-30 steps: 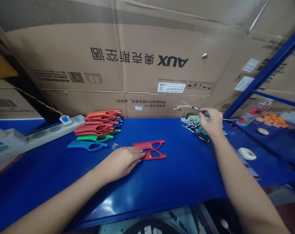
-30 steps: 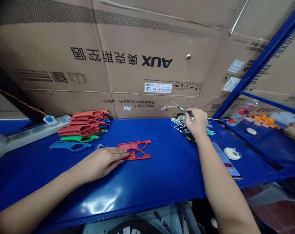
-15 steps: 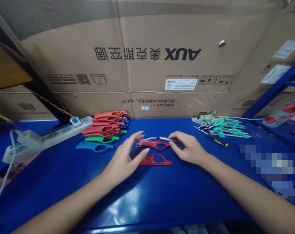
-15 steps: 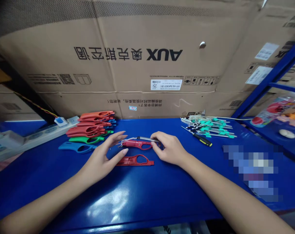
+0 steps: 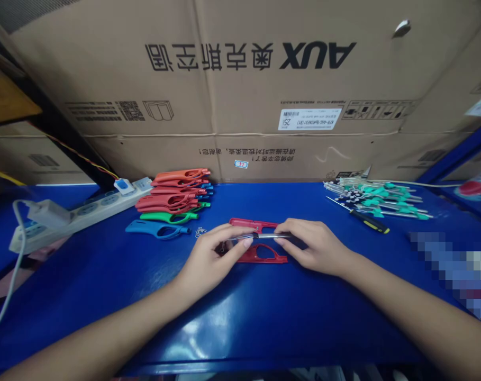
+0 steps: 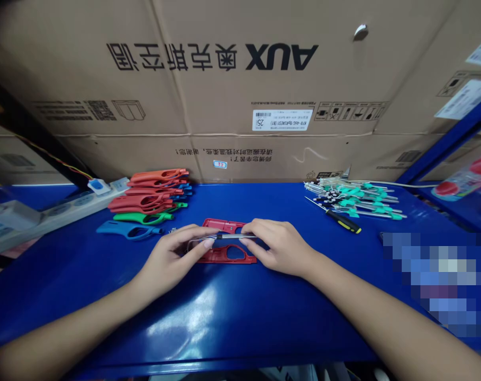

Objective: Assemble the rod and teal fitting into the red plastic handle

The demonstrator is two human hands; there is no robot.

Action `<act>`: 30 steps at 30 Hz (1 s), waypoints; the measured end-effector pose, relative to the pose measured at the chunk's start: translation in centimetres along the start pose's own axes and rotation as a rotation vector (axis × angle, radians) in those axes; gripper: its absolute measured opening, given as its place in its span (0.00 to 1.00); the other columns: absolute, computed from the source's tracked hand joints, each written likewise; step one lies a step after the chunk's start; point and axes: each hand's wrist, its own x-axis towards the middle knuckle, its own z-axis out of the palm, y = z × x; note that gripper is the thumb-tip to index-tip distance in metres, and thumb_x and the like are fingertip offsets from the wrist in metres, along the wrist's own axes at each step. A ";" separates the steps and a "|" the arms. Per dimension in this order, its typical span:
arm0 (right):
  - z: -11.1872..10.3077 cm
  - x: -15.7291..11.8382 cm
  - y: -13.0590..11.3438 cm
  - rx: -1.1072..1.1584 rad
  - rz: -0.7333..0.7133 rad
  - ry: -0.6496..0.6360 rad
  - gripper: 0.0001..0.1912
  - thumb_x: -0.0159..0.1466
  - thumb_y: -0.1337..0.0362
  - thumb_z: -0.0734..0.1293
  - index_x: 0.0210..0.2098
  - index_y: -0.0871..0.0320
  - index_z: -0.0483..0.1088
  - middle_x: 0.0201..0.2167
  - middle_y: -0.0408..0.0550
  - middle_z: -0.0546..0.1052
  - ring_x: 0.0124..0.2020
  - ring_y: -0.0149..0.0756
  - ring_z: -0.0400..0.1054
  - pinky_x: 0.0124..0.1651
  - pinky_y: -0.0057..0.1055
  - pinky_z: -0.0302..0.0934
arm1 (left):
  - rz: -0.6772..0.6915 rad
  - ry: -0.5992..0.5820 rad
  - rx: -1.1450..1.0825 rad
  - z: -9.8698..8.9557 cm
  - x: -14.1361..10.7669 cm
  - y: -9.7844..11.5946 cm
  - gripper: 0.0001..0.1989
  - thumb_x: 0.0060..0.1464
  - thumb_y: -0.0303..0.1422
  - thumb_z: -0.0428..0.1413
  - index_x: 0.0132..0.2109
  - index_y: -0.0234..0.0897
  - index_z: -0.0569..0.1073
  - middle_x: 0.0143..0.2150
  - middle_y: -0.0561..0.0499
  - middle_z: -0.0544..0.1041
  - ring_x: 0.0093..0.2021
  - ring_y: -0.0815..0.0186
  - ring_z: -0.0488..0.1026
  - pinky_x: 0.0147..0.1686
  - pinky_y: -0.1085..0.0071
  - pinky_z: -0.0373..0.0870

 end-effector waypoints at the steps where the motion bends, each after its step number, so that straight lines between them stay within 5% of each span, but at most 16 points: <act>1: 0.0 0.0 0.0 -0.009 -0.008 -0.007 0.06 0.71 0.62 0.63 0.45 0.55 0.69 0.37 0.45 0.80 0.35 0.32 0.74 0.36 0.28 0.65 | 0.014 0.011 0.002 0.0 0.0 0.1 0.10 0.63 0.36 0.58 0.47 0.41 0.82 0.39 0.49 0.81 0.34 0.66 0.76 0.32 0.72 0.72; 13: 0.3 -0.1 -0.3 -0.021 -0.039 -0.016 0.07 0.72 0.61 0.62 0.45 0.55 0.70 0.37 0.47 0.81 0.33 0.32 0.75 0.34 0.28 0.66 | 0.156 0.041 0.039 -0.1 -0.3 0.1 0.08 0.56 0.31 0.65 0.44 0.37 0.84 0.35 0.49 0.81 0.26 0.72 0.73 0.25 0.76 0.69; 30: 0.3 0.0 -0.9 -0.078 -0.159 -0.061 0.10 0.74 0.65 0.58 0.44 0.59 0.71 0.32 0.44 0.81 0.29 0.30 0.75 0.32 0.25 0.63 | 0.374 0.053 0.106 -0.2 -0.8 0.0 0.07 0.57 0.25 0.64 0.44 0.34 0.83 0.36 0.49 0.82 0.34 0.70 0.79 0.35 0.77 0.75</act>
